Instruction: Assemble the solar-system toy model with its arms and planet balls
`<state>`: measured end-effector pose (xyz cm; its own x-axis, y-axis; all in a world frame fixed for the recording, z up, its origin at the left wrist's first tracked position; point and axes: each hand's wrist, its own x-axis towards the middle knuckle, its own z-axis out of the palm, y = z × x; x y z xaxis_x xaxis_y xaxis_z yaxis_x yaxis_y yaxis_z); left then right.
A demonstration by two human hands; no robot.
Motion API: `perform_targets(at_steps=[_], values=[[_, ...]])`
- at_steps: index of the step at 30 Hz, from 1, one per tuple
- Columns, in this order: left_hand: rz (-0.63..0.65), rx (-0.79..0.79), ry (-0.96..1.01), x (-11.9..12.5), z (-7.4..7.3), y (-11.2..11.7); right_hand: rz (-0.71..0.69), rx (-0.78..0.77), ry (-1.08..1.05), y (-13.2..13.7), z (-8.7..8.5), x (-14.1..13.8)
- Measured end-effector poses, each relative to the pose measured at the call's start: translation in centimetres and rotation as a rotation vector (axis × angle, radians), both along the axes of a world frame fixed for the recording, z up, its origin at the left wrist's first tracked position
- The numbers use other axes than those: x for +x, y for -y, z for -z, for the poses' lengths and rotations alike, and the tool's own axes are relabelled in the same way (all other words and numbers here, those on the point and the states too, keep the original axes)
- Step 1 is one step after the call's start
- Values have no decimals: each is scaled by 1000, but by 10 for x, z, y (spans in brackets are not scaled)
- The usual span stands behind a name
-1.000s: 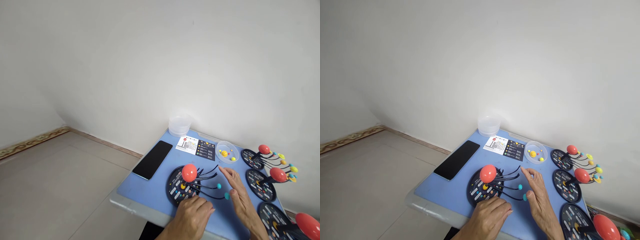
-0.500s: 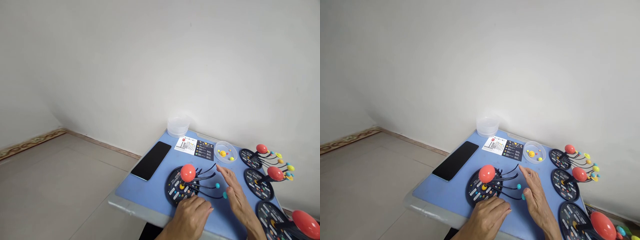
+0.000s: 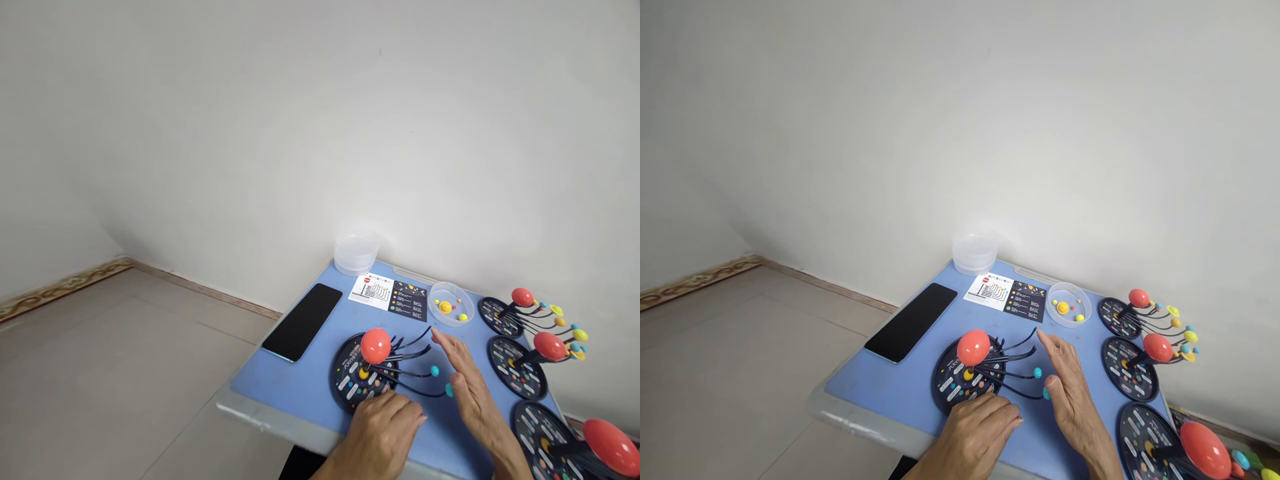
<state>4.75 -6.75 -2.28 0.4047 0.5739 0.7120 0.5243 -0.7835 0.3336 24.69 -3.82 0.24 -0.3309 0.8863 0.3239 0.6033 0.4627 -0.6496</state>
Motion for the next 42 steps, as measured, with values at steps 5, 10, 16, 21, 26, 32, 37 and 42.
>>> perform_targets(at_steps=[5, 10, 16, 21, 26, 32, 37, 42], values=[[2, -5, 8, 0, 1, -1, -1, 1, -2, -1, 1, 0], [1, 2, 2, 1, 2, -1, 3, 5, 4, -1, 1, 1], [6, -10, 3, 0, 0, 0, 11, 26, 16, 1, 1, 1], [-4, -3, 4, 0, 1, -1, 23, 34, 7, 3, -2, 0], [-4, 3, 1, -1, 2, -1, 56, 67, -40, 4, -4, 3], [-1, -9, -3, -1, 2, 1, 40, 63, -93, 3, -5, 2], [3, -13, 16, -1, 2, -1, 28, 31, -95, 4, -7, 2], [-2, -13, 1, -1, 2, -1, 38, 20, -102, 5, -8, 0]])
